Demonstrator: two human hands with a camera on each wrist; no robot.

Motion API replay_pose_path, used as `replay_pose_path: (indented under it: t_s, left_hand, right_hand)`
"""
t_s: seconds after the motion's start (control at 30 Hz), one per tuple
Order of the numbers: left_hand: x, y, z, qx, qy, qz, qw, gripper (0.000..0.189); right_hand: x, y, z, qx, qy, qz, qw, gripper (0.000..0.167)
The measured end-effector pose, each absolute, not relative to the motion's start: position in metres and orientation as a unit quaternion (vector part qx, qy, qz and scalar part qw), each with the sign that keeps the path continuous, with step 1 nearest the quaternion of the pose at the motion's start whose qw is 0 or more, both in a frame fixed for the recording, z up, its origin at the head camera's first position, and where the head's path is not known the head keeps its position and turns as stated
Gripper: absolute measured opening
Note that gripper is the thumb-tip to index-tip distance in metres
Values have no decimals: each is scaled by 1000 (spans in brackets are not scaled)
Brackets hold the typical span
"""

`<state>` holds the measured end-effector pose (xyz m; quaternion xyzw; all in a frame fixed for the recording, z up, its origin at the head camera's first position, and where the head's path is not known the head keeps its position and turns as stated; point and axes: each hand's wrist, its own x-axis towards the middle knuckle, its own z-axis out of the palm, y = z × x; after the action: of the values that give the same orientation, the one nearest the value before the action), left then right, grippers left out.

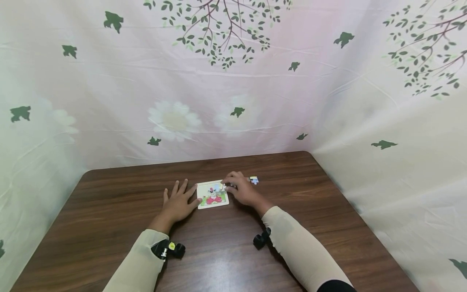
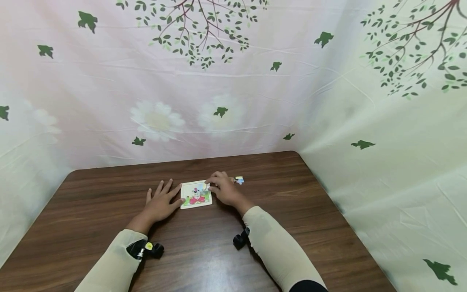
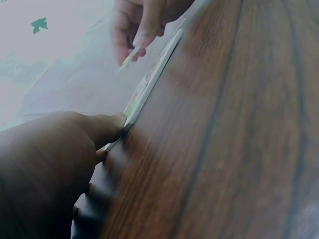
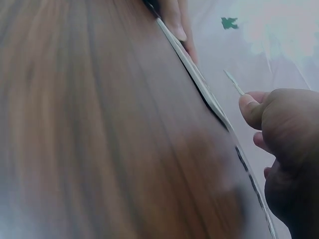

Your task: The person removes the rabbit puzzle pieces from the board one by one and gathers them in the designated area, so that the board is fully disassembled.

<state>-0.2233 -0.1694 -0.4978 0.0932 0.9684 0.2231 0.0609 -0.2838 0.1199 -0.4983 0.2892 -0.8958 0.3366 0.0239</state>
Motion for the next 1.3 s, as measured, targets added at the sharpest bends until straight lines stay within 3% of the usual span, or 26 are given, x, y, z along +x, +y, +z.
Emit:
replay_pose_path:
  t_s: [0.43,1.3]
  left_hand:
    - [-222,-168,-494,88,969,225,60,75]
    - [-228,-161,-495,54,964,256,51,70]
  right_hand:
    - [-286,158,-500,246,-900,360,17,26]
    - [-278,178,-500,237,-886,398,-5,25]
